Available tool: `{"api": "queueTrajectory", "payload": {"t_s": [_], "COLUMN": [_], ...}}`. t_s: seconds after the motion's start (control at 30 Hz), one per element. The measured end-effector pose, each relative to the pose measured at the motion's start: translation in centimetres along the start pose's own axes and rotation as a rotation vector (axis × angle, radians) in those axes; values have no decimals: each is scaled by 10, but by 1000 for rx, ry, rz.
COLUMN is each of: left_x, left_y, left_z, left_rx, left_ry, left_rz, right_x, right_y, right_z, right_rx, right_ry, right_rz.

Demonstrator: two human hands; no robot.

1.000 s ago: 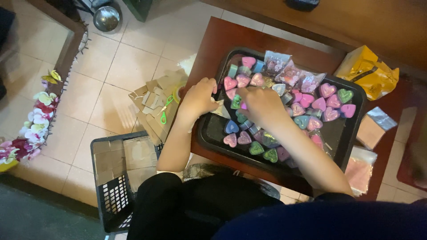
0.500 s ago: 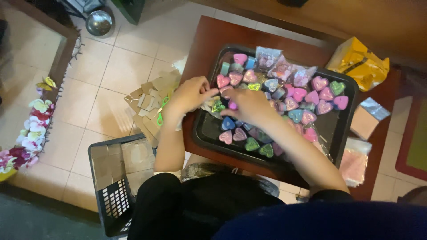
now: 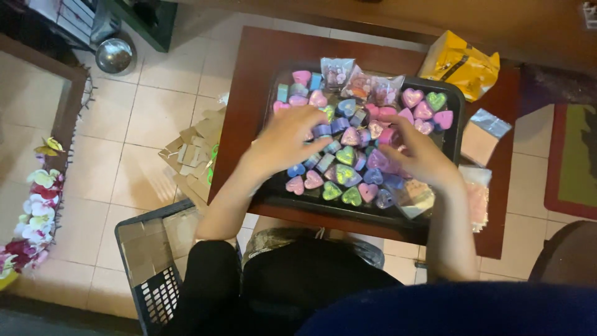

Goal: Packaging heart-shaped colorful soaps or wax melts into small plastic bags.

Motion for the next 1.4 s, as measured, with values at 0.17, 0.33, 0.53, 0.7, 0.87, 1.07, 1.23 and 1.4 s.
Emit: {"api": "queueTrajectory", "payload": {"t_s": [0.17, 0.33, 0.53, 0.7, 0.87, 1.07, 1.23, 1.4], "left_x": [29, 34, 36, 36, 35, 34, 37, 33], "left_y": [7, 6, 17, 8, 7, 5, 13, 18], "left_z": [71, 95, 86, 86, 72, 72, 84, 100], "left_rx": [-84, -86, -105, -115, -124, -95, -65, 7], "left_ry": [24, -28, -25, -43, 24, 12, -23, -32], "left_rz": [176, 214, 220, 138, 142, 129, 118, 183], "right_x": [16, 1, 2, 3, 0, -42, -59, -23], "right_y": [35, 1, 2, 6, 6, 28, 75, 139], "right_z": [15, 3, 3, 10, 2, -71, -115, -114], "right_rx": [149, 125, 54, 89, 50, -109, -339, -498], "right_ry": [69, 179, 186, 115, 138, 376, 496, 504], "right_rz": [51, -167, -44, -56, 10, 100, 104, 219]}}
Point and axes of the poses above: each hand's wrist, its own x-axis towards the middle knuckle, its own z-axis out of the palm, y = z × x, the point moved 10 cm from there along x, towards the middle knuckle, and after that the axes turned 12 degrees about z, right-handed, at the moved point
